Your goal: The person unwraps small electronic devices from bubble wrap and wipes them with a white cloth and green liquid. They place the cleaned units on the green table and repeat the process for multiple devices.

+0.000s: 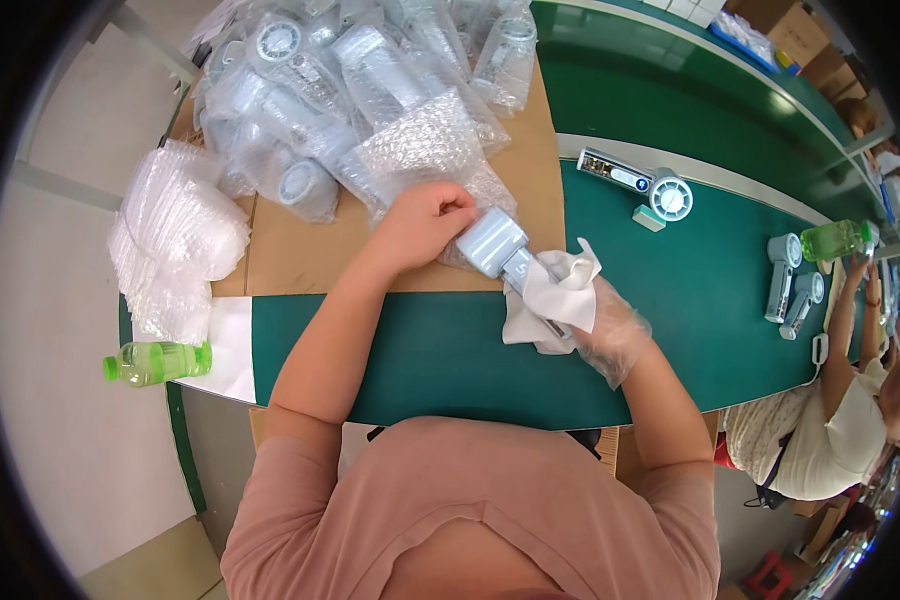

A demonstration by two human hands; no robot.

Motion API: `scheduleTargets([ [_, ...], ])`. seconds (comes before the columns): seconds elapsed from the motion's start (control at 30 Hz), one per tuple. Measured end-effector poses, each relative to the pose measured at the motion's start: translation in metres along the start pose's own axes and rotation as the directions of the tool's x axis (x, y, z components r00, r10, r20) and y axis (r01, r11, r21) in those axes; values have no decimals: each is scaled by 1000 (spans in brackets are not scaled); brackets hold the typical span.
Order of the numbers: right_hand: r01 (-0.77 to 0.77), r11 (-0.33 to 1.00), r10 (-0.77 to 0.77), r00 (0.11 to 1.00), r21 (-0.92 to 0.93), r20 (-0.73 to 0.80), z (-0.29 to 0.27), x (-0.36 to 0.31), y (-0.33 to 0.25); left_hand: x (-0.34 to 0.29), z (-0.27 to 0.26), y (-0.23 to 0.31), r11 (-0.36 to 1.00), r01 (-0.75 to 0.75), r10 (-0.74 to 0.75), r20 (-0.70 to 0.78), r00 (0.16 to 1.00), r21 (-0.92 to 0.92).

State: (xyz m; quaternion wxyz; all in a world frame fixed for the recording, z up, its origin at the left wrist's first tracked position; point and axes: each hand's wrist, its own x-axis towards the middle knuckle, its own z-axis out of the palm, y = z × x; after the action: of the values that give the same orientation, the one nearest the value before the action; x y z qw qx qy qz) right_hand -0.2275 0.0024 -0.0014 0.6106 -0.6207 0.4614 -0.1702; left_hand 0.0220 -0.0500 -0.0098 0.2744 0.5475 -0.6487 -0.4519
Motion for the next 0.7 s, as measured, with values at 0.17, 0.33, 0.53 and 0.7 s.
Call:
scheduleTargets([
  [0.17,-40,963,45,999,268,-13,15,-9,-8,-3,18,20,943,-265,303,-185,935,204],
  [0.33,1,983,22,992,181,-124,20,-6,7,-34,67,56,544,-492,620,69,781,679],
  [0.53,166,671,4,974,723,-228,19,-2,25,-49,58,63,552,-617,797,-138,588,561],
  [0.7,106,473,46,988,875,-145,19,2,34,-25,49,43,861,-374,489,-359,795,344],
])
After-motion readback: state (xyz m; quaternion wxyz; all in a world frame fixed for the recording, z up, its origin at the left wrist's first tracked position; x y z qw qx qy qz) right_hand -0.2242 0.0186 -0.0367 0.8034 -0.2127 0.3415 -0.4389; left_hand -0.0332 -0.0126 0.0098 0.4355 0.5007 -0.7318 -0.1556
